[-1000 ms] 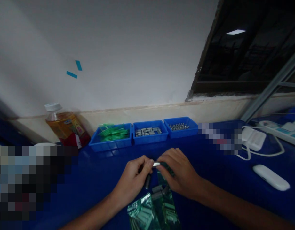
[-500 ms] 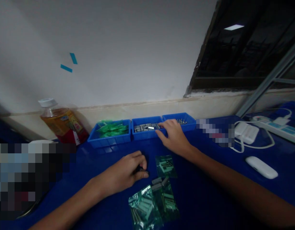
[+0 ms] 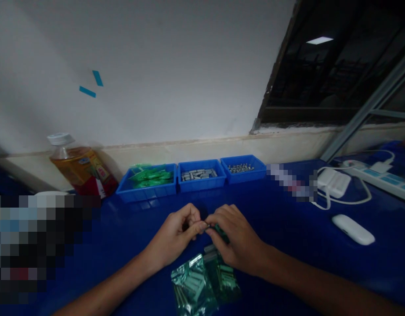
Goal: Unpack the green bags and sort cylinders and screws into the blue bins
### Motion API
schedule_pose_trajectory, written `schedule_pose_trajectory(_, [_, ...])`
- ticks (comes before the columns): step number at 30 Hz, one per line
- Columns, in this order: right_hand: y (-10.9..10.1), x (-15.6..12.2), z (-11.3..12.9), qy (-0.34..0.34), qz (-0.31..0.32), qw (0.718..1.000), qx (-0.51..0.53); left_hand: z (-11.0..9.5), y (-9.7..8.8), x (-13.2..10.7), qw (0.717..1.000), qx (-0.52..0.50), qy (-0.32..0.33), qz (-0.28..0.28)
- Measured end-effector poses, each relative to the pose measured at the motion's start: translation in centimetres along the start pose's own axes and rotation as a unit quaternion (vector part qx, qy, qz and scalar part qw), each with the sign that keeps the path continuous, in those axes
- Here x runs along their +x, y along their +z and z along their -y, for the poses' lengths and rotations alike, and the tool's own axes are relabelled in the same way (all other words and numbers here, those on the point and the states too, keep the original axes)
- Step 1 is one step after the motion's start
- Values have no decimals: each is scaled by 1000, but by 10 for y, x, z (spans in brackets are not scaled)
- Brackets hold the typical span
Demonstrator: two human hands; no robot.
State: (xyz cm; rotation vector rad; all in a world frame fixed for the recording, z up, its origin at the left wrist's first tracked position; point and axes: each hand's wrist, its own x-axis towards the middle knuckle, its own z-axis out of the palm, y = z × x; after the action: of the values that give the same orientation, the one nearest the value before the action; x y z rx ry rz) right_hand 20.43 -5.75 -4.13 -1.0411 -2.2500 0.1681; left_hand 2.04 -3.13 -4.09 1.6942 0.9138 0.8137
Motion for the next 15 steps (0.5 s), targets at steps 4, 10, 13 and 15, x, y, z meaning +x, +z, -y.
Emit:
schedule_pose_trajectory(4, [3,0,-5,33,2,999,9,-1,1,-1,1000,-4,11,13])
schedule_pose_trajectory(10, [3,1,-9,63,18,998,17,1,0,-5,996,83,34,-11])
schedule_pose_trajectory(13, [4,0,-8,62,-1,997,37,-2,-1,-3,994,98,30,-28])
schedule_pose_trajectory(15, [5,-1,-8,46,-17,998,44,-3,-2,-2,995,97,27,-24])
